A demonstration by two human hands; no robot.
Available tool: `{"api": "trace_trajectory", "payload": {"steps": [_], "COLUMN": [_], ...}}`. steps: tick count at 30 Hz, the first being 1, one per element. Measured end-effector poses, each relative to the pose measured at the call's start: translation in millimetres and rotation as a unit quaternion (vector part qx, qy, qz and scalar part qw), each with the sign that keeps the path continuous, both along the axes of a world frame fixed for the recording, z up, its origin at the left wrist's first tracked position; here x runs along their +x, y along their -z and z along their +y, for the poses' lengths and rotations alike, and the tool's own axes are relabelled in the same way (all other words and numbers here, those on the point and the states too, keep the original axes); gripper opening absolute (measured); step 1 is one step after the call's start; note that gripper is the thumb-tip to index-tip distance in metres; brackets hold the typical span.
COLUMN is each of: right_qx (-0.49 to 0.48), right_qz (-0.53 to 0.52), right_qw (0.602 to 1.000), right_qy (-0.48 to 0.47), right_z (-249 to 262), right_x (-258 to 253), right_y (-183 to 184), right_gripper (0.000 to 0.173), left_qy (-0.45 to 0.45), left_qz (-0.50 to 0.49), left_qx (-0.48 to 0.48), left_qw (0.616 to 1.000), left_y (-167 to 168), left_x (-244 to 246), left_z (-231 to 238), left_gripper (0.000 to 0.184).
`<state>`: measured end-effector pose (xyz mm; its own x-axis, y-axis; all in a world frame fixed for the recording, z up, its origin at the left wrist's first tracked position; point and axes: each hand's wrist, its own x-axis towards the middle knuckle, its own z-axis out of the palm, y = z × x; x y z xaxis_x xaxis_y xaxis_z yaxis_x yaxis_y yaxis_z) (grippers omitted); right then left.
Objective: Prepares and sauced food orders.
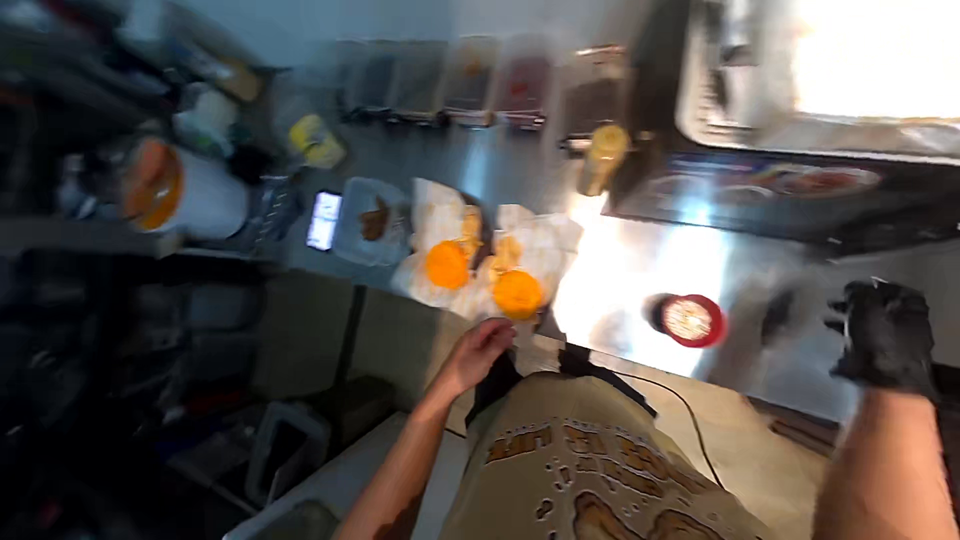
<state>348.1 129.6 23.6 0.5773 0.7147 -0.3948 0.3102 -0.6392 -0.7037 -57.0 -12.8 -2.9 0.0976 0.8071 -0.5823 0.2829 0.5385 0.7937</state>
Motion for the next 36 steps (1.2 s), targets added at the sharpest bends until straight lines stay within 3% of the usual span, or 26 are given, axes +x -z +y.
{"api": "trace_trajectory", "payload": {"steps": [1, 2, 4, 5, 6, 9, 10, 12, 14, 19, 22, 25, 29, 36], "right_qx": [-0.106, -0.109, 0.029, 0.046, 0.028, -0.012, -0.036, -0.092, -0.125, -0.053, 0.006, 0.046, 0.078, 0.093], "right_qz": [0.004, -0.023, -0.111, -0.145, -0.188, -0.281, -0.288, -0.298, -0.290, -0.238, -0.195, -0.209, -0.198, -0.199], "right_qw": [0.992, 0.972, 0.931, 0.918, 0.908, 0.896, 0.899, 0.904, 0.905, 0.916, 0.918, 0.886, 0.848, 0.778], "right_qy": [-0.073, -0.206, -0.348, -0.368, -0.373, -0.342, -0.328, -0.293, -0.286, -0.319, -0.345, -0.411, -0.486, -0.589], "right_z": [-8.4, -27.9, -61.4, -64.5, -62.8, -56.5, -52.9, -48.1, -42.2, -9.7, 19.2, 62.2, 120.0, 192.6], "right_x": [-14.1, -11.5, -1.8, -7.3, -17.5, -44.9, -50.1, -55.3, -77.8, -170.3, -242.3, -308.6, -403.7, -536.1], "right_y": [-2.1, 21.5, 102.3, 124.8, 134.8, 144.2, 143.8, 143.7, 116.8, 22.3, -23.8, -40.7, -27.6, 60.8], "right_gripper": [0.070, 0.089, 0.120, 0.123, 0.118, 0.083, 0.085, 0.106, 0.108, 0.086, 0.095, 0.104, 0.110, 0.108], "left_qy": [-0.020, -0.041, -0.074, -0.085, -0.094, -0.121, -0.131, -0.153, -0.173, -0.197, -0.218, -0.219, -0.194, -0.243], "left_qz": [-0.003, -0.010, -0.023, -0.027, -0.029, -0.025, -0.024, -0.014, 0.004, 0.057, 0.074, 0.070, 0.066, 0.096], "left_qx": [0.002, 0.009, 0.017, 0.021, 0.024, 0.019, 0.020, 0.017, 0.010, 0.038, 0.038, 0.034, 0.043, 0.001], "left_qw": [1.000, 0.999, 0.997, 0.996, 0.995, 0.992, 0.991, 0.988, 0.985, 0.978, 0.972, 0.973, 0.978, 0.965], "left_y": [1.7, 4.8, 9.6, 13.0, 16.6, 22.8, 23.0, 19.3, 11.4, 11.0, 17.9, 23.5, 30.3, 22.7], "left_x": [-13.1, -27.7, -59.8, -77.5, -96.9, -163.6, -187.7, -235.1, -279.8, -376.6, -404.4, -406.6, -400.4, -423.3], "left_z": [-1.6, -3.9, -9.7, -12.9, -16.1, -30.9, -36.0, -47.7, -57.2, -57.1, -34.8, -3.1, 15.8, -2.5], "left_gripper": [0.040, 0.040, 0.040, 0.041, 0.040, 0.040, 0.040, 0.039, 0.039, 0.036, 0.035, 0.036, 0.037, 0.039]}}
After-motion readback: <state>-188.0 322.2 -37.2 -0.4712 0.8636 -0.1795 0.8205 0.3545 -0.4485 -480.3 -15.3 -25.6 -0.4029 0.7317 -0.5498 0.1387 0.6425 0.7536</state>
